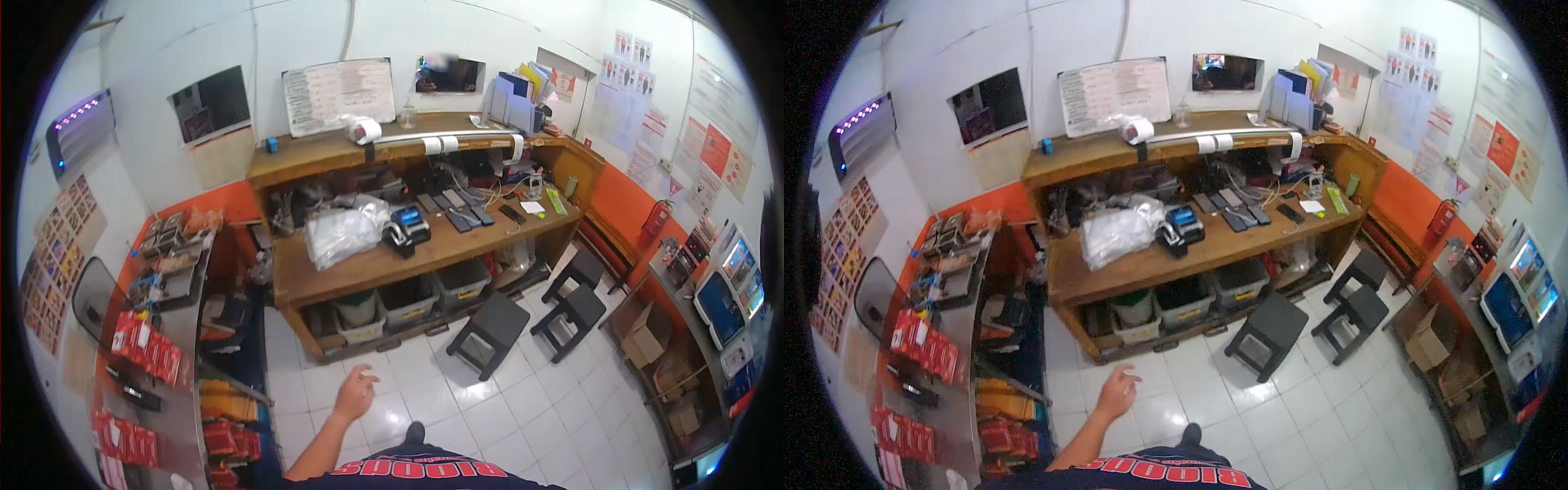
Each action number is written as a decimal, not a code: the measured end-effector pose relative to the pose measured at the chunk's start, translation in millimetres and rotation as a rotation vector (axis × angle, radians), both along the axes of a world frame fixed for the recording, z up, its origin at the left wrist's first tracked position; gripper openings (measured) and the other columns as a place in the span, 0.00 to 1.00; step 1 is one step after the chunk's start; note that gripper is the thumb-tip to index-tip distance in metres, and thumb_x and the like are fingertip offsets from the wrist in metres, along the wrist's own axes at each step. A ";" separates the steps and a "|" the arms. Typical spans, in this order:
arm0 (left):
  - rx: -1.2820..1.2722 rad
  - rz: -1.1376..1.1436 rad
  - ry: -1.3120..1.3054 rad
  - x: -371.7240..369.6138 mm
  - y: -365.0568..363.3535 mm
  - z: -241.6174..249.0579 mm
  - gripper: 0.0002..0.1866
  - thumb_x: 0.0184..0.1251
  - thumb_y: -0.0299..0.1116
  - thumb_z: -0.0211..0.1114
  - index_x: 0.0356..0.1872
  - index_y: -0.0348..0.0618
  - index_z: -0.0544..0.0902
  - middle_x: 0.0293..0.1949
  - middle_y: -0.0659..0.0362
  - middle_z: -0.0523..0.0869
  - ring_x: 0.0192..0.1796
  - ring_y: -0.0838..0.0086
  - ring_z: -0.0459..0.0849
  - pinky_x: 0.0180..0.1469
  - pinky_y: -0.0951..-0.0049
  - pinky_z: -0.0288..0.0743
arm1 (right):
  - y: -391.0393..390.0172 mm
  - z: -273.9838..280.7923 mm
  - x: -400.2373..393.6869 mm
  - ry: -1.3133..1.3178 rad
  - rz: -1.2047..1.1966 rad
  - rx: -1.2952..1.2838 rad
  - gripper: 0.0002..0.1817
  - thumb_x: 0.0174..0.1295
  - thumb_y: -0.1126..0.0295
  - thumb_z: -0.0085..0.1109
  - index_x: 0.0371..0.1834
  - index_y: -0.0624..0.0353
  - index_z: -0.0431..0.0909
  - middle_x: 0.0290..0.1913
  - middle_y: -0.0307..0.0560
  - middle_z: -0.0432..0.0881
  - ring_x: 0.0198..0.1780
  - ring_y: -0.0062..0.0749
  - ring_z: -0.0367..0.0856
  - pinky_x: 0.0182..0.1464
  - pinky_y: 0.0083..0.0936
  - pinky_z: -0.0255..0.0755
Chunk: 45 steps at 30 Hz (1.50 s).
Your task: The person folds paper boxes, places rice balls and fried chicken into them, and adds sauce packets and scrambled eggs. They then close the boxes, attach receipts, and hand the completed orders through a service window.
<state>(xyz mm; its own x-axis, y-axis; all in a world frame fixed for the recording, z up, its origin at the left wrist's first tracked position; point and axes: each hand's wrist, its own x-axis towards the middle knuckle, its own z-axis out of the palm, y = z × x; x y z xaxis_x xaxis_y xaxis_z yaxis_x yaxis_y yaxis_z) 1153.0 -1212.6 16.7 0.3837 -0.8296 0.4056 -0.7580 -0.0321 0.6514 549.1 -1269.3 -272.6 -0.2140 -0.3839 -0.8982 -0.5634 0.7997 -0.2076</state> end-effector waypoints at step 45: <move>-0.314 1.226 -0.046 566.4 -870.3 217.5 0.66 0.44 0.43 0.83 0.82 0.42 0.46 0.73 0.35 0.57 0.74 0.40 0.60 0.74 0.41 0.57 | -787.1 58.1 505.3 -0.409 0.023 -0.398 0.10 0.66 0.69 0.58 0.44 0.63 0.83 0.31 0.52 0.83 0.35 0.44 0.86 0.38 0.41 0.81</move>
